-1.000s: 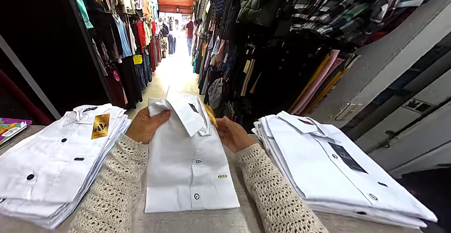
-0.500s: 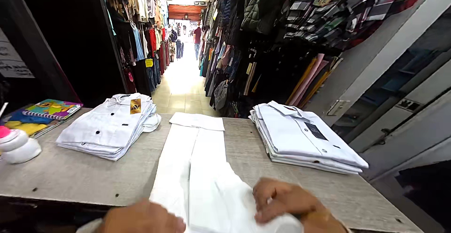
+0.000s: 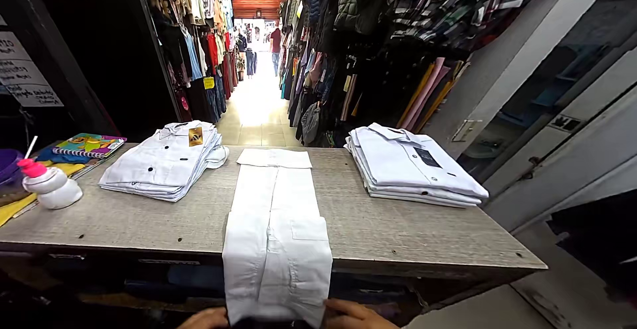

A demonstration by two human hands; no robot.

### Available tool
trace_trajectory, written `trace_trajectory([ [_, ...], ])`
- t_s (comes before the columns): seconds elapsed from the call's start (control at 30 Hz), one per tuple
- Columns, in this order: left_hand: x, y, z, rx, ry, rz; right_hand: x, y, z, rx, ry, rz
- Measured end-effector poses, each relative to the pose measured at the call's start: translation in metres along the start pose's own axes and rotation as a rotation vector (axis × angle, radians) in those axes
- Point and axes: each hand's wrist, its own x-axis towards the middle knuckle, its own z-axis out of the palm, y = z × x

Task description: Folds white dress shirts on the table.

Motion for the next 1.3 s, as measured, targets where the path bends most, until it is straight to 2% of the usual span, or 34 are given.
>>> trace_trajectory([
  [0.07,0.002,-0.009,-0.007,-0.044,0.141,-0.132,0.002,0.014,-0.003,-0.003,0.089,0.094],
  [0.17,0.024,-0.017,-0.007,-0.232,0.2,-0.336,0.011,0.031,-0.006,-0.008,0.219,0.178],
  [0.27,0.051,-0.018,0.006,-0.318,0.189,-0.359,0.024,0.017,-0.02,0.075,0.187,0.19],
  [0.33,0.063,-0.013,0.01,-0.215,0.154,-0.365,0.032,0.003,-0.036,0.098,0.179,0.106],
  [0.4,0.071,-0.01,0.003,0.032,0.124,-0.275,0.041,0.002,-0.055,0.078,0.223,-0.038],
  [0.47,0.078,-0.002,-0.012,0.243,0.216,-0.113,0.053,0.015,-0.076,0.065,0.242,-0.19],
  [0.53,0.09,0.013,-0.027,0.336,0.338,0.031,0.078,0.033,-0.094,0.043,0.197,-0.301],
  [0.6,0.116,0.024,-0.035,0.361,0.303,0.154,0.116,0.047,-0.104,0.008,0.105,-0.341],
  [0.67,0.158,0.018,-0.03,0.344,0.086,0.201,0.156,0.053,-0.107,-0.007,-0.021,-0.276],
  [0.77,0.232,-0.002,-0.016,0.314,-0.307,0.095,0.209,0.06,-0.105,-0.096,-0.181,-0.1],
  [0.83,0.275,-0.009,-0.01,0.4,-0.388,0.01,0.24,0.074,-0.1,-0.196,-0.159,-0.066],
  [0.93,0.326,-0.02,-0.003,0.552,-0.36,-0.096,0.278,0.094,-0.098,-0.272,-0.069,-0.031],
  [1.0,0.355,-0.034,0.003,0.624,-0.263,-0.11,0.299,0.103,-0.101,-0.294,0.011,0.007],
  [1.17,0.416,-0.051,0.004,0.552,-0.122,-0.171,0.339,0.125,-0.118,-0.29,0.115,0.165],
  [1.3,0.439,-0.05,-0.006,0.514,-0.013,-0.296,0.361,0.144,-0.133,-0.277,0.171,0.317],
])
